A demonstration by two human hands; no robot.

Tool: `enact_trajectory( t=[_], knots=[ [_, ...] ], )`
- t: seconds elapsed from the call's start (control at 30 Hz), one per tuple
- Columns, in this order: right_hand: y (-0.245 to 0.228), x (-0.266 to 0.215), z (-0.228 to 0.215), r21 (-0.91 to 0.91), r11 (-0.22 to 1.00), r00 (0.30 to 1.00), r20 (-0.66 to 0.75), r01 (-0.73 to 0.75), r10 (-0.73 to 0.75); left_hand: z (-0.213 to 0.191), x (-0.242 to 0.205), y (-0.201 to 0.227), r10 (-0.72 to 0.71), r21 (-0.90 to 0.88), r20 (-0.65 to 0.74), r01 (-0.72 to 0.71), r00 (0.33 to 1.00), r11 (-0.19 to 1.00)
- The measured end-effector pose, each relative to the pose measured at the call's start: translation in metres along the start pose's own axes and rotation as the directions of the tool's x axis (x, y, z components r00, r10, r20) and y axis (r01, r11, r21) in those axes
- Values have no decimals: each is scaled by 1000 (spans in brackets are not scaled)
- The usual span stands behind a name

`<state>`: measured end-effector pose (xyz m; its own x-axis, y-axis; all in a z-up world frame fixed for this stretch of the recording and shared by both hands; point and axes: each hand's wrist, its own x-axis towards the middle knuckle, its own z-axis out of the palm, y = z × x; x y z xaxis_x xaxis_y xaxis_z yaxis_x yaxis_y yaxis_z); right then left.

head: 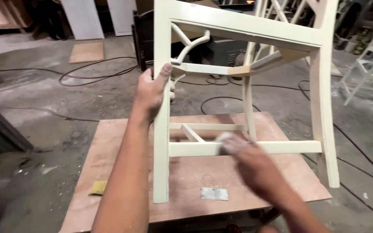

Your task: Sanding the wooden frame of a chair to prepare it for finishing.

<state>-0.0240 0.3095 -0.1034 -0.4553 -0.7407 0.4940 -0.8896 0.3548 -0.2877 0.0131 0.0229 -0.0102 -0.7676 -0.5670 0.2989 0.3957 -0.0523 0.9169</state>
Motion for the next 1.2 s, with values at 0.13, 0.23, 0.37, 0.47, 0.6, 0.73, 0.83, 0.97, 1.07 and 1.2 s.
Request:
enact_trajectory(
  t=[0.13,0.23,0.37,0.47,0.6,0.73,0.83,0.97,1.07,1.2],
  knots=[
    [-49,36,30,188,802,823,-83,567,-562,-1,0,-12,20,-41,-3,-20,1000,999],
    [-29,34,15,243,903,912,123,354,-390,3,-13,-3,-8,22,-16,9,1000,1000],
    [-4,30,-4,203,949,932,224,243,-286,4,-20,3,-44,12,8,44,999,999],
    [-23,42,18,187,903,897,151,386,-415,3,-11,-9,-16,-24,11,16,1000,1000],
    [-37,50,12,157,830,837,36,534,-546,-1,-6,-21,59,67,-29,-57,998,996],
    [-37,60,0,140,846,833,151,515,-532,0,-8,-18,65,81,-30,-63,997,995],
    [-38,72,7,140,827,805,191,544,-561,-3,-6,-20,59,80,-39,-56,997,995],
    [-36,73,0,177,831,794,247,527,-556,2,-9,-20,63,51,-38,-61,997,997],
    [-40,77,0,132,807,774,229,576,-590,2,-14,-16,68,70,-23,-66,997,995],
    [-40,75,1,141,808,778,218,573,-589,1,-9,-18,81,72,-9,-80,997,994]
  ],
)
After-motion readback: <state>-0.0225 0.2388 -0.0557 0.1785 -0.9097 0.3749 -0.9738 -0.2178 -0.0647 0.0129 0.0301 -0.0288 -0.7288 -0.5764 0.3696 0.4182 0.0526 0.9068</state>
